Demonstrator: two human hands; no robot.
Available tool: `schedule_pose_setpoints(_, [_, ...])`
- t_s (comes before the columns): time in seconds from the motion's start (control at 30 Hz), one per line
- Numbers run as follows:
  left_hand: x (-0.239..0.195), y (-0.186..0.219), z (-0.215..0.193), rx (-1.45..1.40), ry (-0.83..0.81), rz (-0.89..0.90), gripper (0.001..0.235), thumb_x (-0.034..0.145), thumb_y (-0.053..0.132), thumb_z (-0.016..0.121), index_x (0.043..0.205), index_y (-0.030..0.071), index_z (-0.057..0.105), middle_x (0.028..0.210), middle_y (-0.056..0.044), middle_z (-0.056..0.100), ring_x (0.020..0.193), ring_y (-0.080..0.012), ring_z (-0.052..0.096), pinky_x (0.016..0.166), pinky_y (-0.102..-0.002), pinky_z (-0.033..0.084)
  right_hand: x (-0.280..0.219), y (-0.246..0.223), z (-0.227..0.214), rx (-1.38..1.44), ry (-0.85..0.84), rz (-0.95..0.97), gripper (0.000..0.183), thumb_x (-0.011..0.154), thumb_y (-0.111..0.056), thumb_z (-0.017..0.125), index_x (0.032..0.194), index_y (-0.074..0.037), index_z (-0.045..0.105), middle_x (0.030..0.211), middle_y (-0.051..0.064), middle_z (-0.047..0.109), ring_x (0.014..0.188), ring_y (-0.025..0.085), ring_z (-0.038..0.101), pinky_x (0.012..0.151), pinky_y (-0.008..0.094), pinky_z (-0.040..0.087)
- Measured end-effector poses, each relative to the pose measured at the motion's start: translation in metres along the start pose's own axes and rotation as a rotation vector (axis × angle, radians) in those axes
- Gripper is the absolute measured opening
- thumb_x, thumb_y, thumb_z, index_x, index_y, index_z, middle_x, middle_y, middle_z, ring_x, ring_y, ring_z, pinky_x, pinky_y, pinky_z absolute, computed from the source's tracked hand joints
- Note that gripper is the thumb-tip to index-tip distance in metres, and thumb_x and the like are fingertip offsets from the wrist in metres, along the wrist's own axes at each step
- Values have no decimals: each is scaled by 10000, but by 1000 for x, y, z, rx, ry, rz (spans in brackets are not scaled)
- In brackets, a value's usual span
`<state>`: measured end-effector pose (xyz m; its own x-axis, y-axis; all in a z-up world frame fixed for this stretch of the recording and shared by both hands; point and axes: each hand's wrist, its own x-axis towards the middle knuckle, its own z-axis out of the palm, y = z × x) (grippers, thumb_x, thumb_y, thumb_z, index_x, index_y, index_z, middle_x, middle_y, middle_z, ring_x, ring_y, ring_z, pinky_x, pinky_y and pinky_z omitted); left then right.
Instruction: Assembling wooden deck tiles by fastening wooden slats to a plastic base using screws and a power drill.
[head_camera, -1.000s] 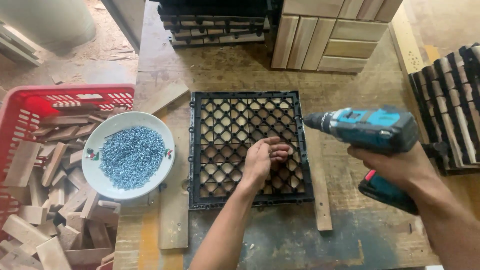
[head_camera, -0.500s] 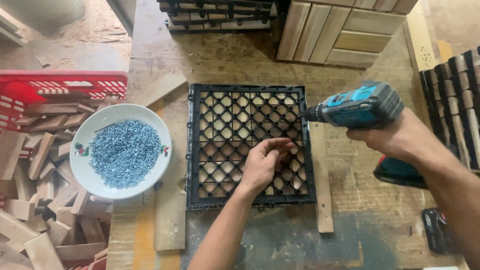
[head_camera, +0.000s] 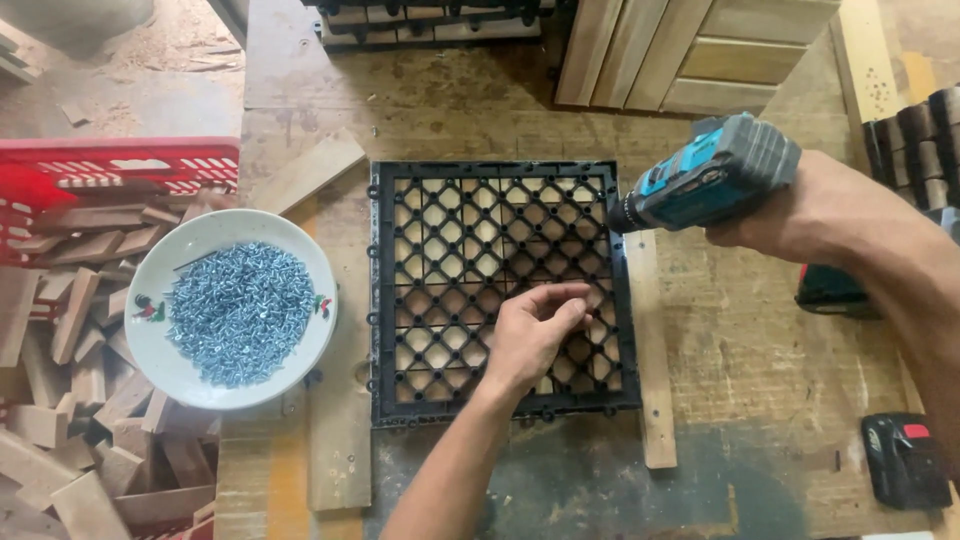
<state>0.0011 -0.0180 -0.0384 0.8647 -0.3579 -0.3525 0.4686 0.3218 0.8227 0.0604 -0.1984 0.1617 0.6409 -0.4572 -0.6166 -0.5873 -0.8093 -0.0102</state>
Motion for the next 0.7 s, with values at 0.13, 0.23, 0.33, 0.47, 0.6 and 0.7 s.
schedule_pose_setpoints(0.13, [3, 0, -1, 69, 48, -109, 230, 844, 133, 772, 1070, 97, 802, 784, -132, 764, 612, -262, 755, 453, -370, 627, -12, 6, 1, -12, 9, -22, 311, 937, -171, 718, 1242, -153, 655, 1099, 169, 734, 800, 313, 670, 665, 430, 557])
schedule_pose_setpoints(0.23, [-15, 24, 13, 140, 52, -128, 249, 906, 151, 712, 1109, 17, 767, 937, -86, 765, 781, -130, 698, 769, -243, 610, -27, 28, 13, -30, 24, -28, 277, 945, -164, 706, 1215, -143, 649, 1050, 168, 734, 709, 304, 661, 558, 421, 559])
schedule_pose_setpoints(0.33, [-11, 16, 16, -81, 127, -101, 292, 919, 146, 725, 1135, -49, 747, 902, -128, 749, 774, -179, 716, 768, -272, 636, -39, 65, 52, 182, 127, -138, 281, 962, -57, 662, 1239, -72, 612, 1070, 198, 715, 733, 300, 649, 665, 415, 569])
schedule_pose_setpoints(0.47, [-4, 23, 29, -334, 185, -226, 252, 916, 144, 742, 1083, -44, 726, 943, -144, 756, 814, -201, 730, 760, -302, 629, -54, 119, 98, 668, 354, -348, 529, 711, -68, 826, 1181, -110, 587, 1085, 116, 684, 981, 272, 654, 921, 420, 521])
schedule_pose_setpoints(0.6, [4, -3, 40, -613, 70, -339, 235, 892, 162, 777, 1025, -27, 734, 918, -120, 754, 807, -195, 740, 798, -342, 660, -73, 134, 120, 761, 403, -154, 589, 663, -188, 863, 1217, -100, 686, 1229, 108, 663, 1131, 294, 618, 1078, 436, 435])
schedule_pose_setpoints(0.7, [7, -12, 49, -644, 88, -362, 254, 884, 198, 783, 1008, -14, 718, 916, -139, 750, 812, -211, 744, 825, -365, 659, -83, 138, 120, 773, 441, -216, 611, 660, -101, 867, 1234, -68, 660, 1202, 136, 688, 1058, 312, 661, 1011, 432, 502])
